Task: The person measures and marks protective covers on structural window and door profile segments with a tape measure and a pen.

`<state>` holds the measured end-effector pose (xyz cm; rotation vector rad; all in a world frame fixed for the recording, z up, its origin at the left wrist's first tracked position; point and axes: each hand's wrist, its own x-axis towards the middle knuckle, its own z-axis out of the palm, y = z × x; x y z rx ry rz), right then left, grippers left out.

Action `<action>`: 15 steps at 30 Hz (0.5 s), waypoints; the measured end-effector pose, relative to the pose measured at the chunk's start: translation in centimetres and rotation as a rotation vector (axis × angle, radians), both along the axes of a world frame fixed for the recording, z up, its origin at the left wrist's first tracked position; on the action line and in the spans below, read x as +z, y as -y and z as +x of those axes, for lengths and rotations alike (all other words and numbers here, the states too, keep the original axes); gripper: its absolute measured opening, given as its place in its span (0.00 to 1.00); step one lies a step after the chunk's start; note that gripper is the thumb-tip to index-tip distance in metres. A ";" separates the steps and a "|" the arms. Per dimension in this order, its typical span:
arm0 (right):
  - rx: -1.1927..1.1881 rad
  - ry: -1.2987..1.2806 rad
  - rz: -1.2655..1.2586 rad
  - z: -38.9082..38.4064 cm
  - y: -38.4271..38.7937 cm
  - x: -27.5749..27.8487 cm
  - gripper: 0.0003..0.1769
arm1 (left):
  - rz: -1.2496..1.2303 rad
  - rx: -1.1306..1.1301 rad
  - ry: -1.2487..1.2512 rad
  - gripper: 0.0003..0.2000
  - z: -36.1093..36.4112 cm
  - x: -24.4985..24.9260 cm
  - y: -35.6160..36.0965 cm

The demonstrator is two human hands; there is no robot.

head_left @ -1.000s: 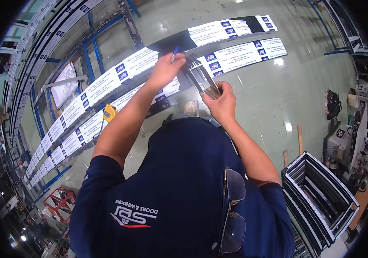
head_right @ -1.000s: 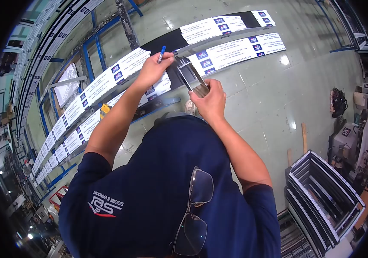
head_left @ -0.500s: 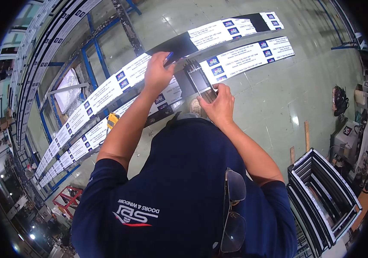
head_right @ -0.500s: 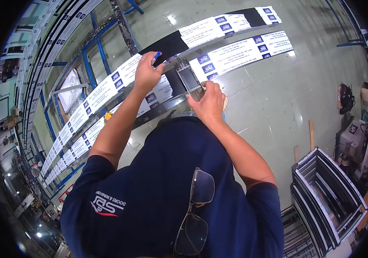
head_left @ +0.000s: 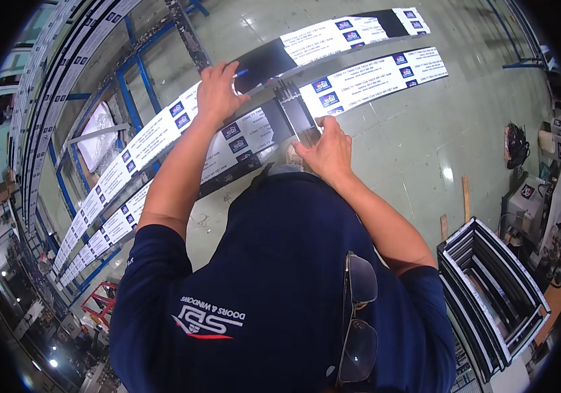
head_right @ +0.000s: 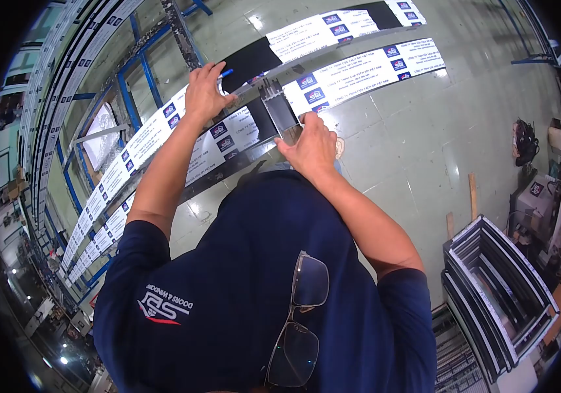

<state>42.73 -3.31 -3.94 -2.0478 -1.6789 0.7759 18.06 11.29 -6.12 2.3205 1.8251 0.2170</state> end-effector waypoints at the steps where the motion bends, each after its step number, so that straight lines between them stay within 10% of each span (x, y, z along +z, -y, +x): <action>1: 0.012 0.013 -0.041 0.1 0.0 0.1 0.37 | -0.004 -0.003 0.001 0.43 -0.1 -0.1 -0.3; 9: 0.013 0.011 0.069 1.1 1.5 -0.4 0.43 | 0.111 -0.044 0.112 0.35 0.9 1.0 -0.9; 15: -0.288 -0.616 -0.297 3.5 3.3 -2.3 0.27 | -0.362 -0.038 0.534 0.36 5.5 0.6 2.2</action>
